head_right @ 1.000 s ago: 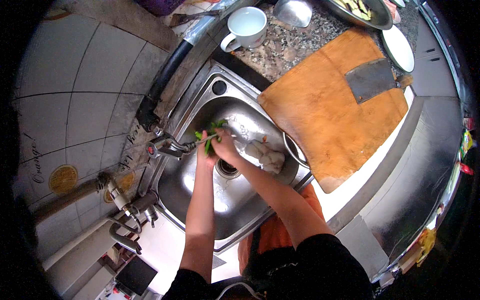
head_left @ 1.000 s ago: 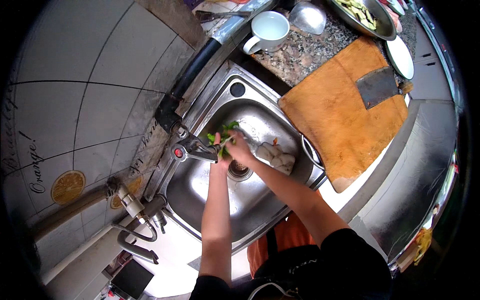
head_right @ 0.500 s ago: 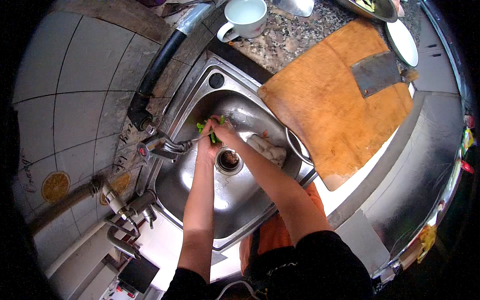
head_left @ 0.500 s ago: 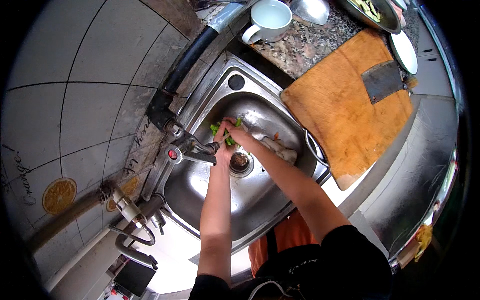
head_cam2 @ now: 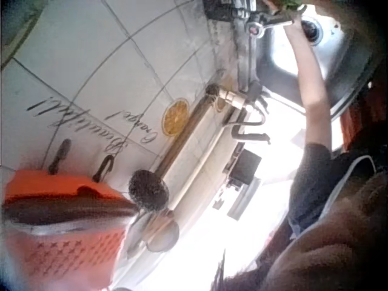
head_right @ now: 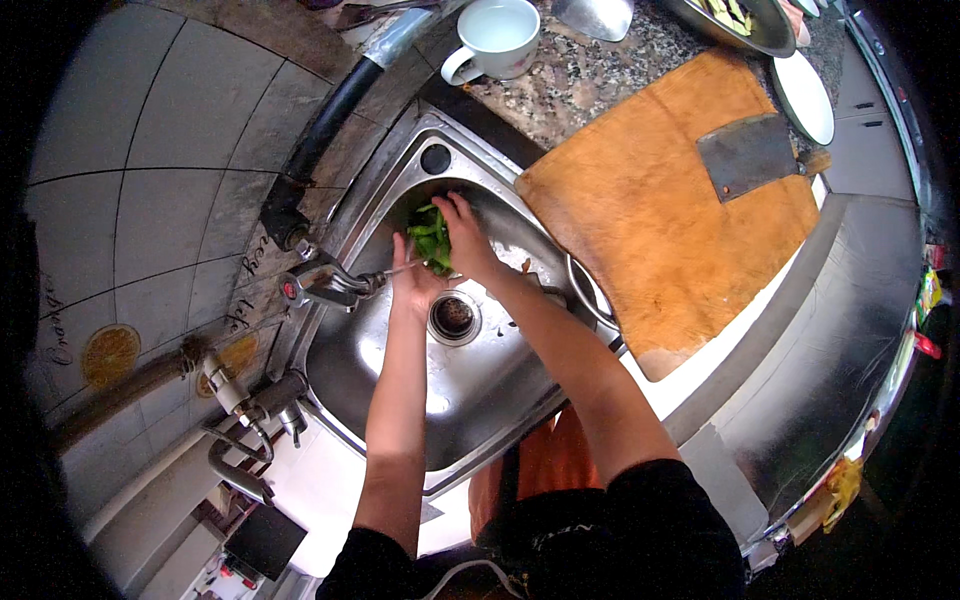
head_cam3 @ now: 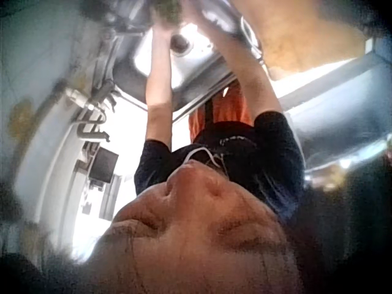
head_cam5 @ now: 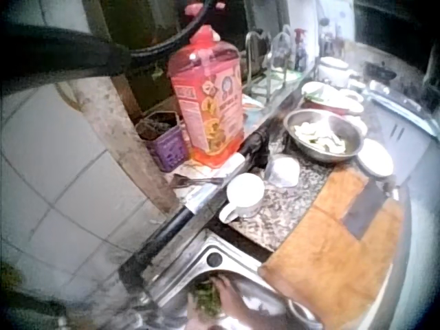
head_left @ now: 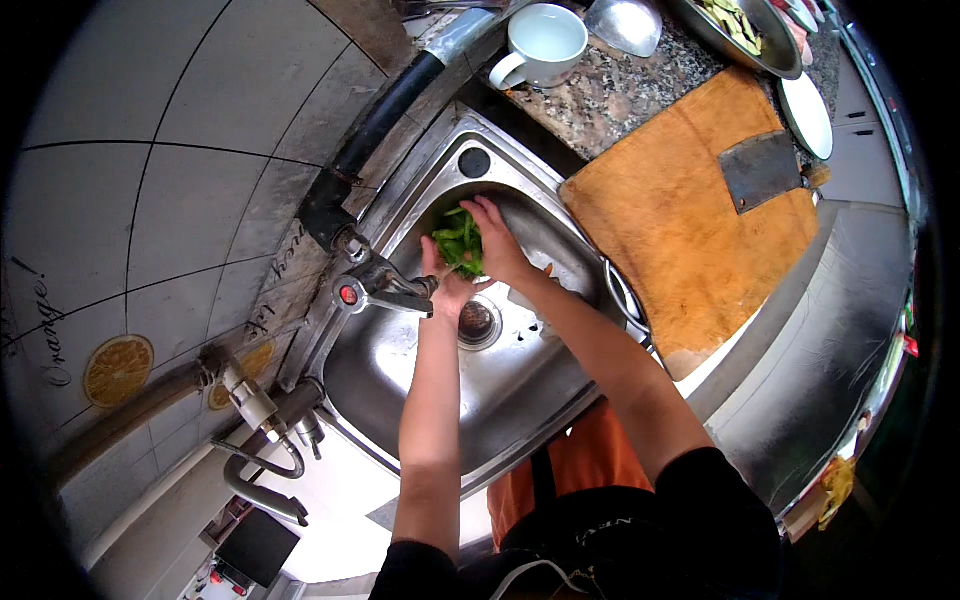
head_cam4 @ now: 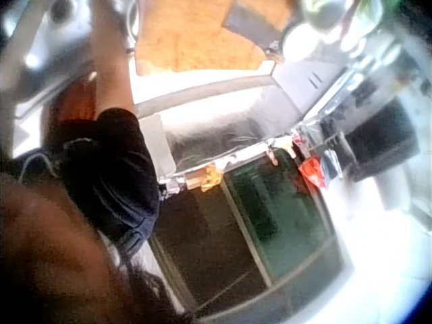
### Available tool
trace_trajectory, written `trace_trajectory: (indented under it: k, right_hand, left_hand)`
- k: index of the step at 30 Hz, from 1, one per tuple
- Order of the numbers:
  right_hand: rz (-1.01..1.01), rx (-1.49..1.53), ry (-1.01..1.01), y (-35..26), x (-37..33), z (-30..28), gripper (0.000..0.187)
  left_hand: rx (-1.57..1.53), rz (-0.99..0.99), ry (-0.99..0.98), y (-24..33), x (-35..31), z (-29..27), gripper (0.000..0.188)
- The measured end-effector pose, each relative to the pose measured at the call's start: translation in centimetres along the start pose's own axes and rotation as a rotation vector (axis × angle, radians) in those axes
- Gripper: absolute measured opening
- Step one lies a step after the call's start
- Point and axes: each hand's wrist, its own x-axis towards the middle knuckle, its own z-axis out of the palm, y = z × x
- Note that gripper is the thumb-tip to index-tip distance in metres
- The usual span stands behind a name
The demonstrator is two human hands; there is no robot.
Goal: The person slices an eggplant on a wooden board using a cleaver, rinses a bunch of green peppers under a faucet, and then slices the peppers on the same board.
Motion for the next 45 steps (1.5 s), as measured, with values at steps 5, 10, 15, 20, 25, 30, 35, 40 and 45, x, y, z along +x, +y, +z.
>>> trace_trajectory:
  k: [5, 10, 15, 20, 25, 30, 35, 40, 45]
  right_hand:
    - [0.049, -0.260, -0.244, -0.3, -0.4, 0.6, 0.094]
    - [0.336, -0.206, -0.028, 1.4, -1.9, -1.3, 0.092]
    - [0.432, -0.174, -0.359, 2.8, -3.9, -1.6, 0.096]
    - [0.383, -0.230, -0.562, -1.0, -3.5, -3.1, 0.103]
    - [0.076, -0.420, 0.044, 0.2, -1.6, -0.9, 0.064]
    - [0.446, -0.250, 0.118, 2.9, -0.5, 4.3, 0.038]
    - [0.515, -0.083, 0.045, 1.8, -1.3, 7.1, 0.036]
    - [0.285, -0.097, 0.100, -3.8, -0.9, 4.9, 0.021]
    - [0.121, 0.141, 0.327, -2.9, 0.2, 3.6, 0.018]
  left_hand:
    - [-0.102, 0.143, 0.330, -0.7, -0.1, -4.1, 0.049]
    - [-0.103, 0.140, 0.437, -2.1, 0.9, -6.7, 0.041]
    - [0.536, 0.253, 0.428, -1.9, 0.5, -7.5, 0.042]
    - [1.100, 0.482, 0.628, -2.5, -0.5, -5.8, 0.050]
    - [0.787, 0.378, 0.307, -3.4, 2.1, -10.3, 0.060]
    - [-0.007, 0.093, 0.204, -3.1, 2.7, -2.5, 0.062]
    - [-0.232, 0.082, 0.102, -2.4, 3.1, -4.0, 0.057]
    - [-0.401, 0.095, -0.031, -0.6, 2.6, -5.0, 0.041]
    - [-0.343, 0.249, 0.112, -0.9, 2.5, -3.8, 0.034]
